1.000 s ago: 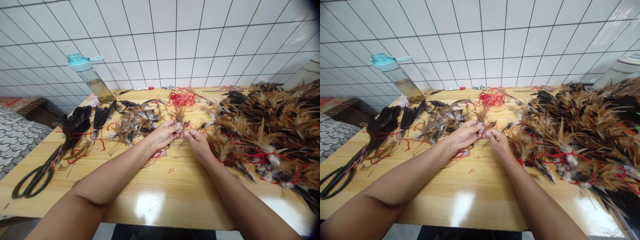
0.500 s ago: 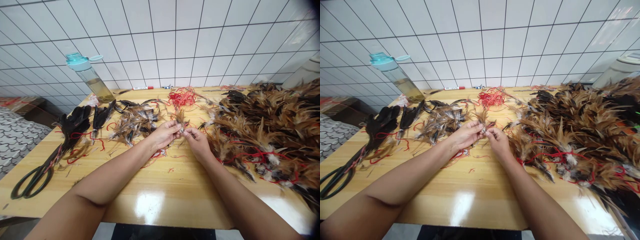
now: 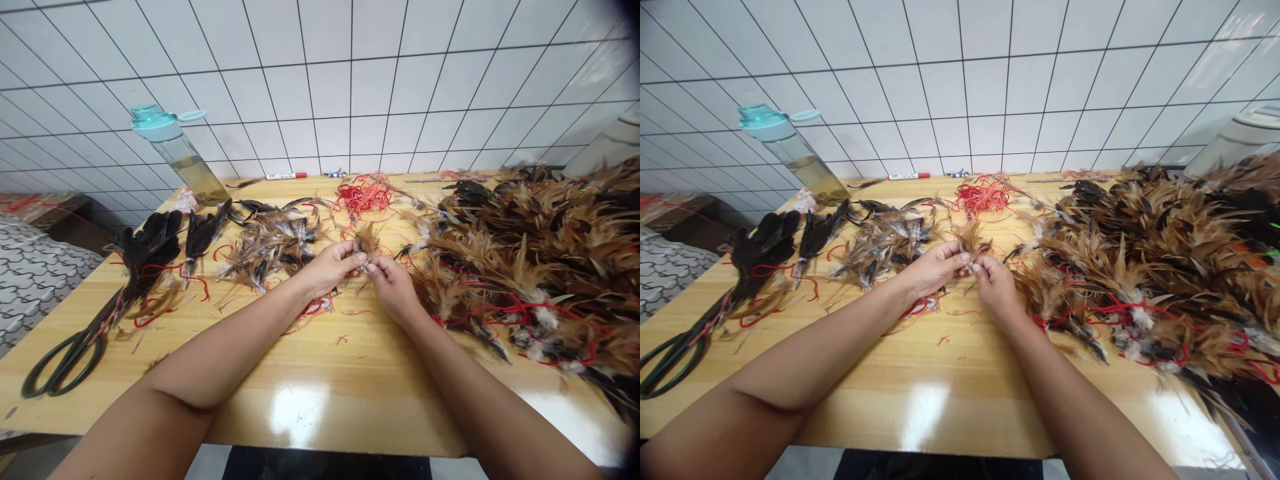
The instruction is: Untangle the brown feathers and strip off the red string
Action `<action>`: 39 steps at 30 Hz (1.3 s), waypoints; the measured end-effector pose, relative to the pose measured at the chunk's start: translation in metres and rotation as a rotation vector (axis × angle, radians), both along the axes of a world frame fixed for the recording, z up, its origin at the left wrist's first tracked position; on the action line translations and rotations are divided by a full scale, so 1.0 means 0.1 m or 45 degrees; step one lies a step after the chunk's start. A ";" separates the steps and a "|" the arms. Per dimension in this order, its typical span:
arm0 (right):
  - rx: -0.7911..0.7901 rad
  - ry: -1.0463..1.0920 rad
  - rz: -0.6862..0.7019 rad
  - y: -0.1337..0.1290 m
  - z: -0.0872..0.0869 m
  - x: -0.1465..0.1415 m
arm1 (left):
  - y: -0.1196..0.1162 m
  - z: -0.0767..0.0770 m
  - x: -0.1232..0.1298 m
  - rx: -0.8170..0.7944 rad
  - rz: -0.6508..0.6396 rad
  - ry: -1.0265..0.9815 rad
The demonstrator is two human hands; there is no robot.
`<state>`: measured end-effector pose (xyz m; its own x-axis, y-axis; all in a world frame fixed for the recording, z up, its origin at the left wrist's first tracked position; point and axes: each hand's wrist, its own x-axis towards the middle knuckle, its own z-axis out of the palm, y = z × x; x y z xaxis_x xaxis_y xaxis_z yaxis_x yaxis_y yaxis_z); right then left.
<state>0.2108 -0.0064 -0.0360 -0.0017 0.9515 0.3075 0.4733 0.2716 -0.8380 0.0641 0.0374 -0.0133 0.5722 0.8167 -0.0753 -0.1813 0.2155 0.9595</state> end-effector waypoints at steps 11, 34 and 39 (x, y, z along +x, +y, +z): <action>-0.111 -0.476 -0.169 -0.02 -0.04 -0.01 | 0.05 0.03 -0.06 0.690 -0.071 0.594; -0.171 0.451 0.094 0.02 0.03 0.04 | 0.01 -0.06 0.05 -0.100 0.144 -0.045; -0.133 0.297 0.034 0.02 0.01 0.06 | 0.01 -0.02 0.06 -0.205 0.050 -0.159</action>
<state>0.2170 -0.0049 -0.0345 0.0323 0.9788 0.2025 0.2579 0.1876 -0.9478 0.0705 0.0385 -0.0151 0.5533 0.8217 -0.1369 -0.3078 0.3544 0.8830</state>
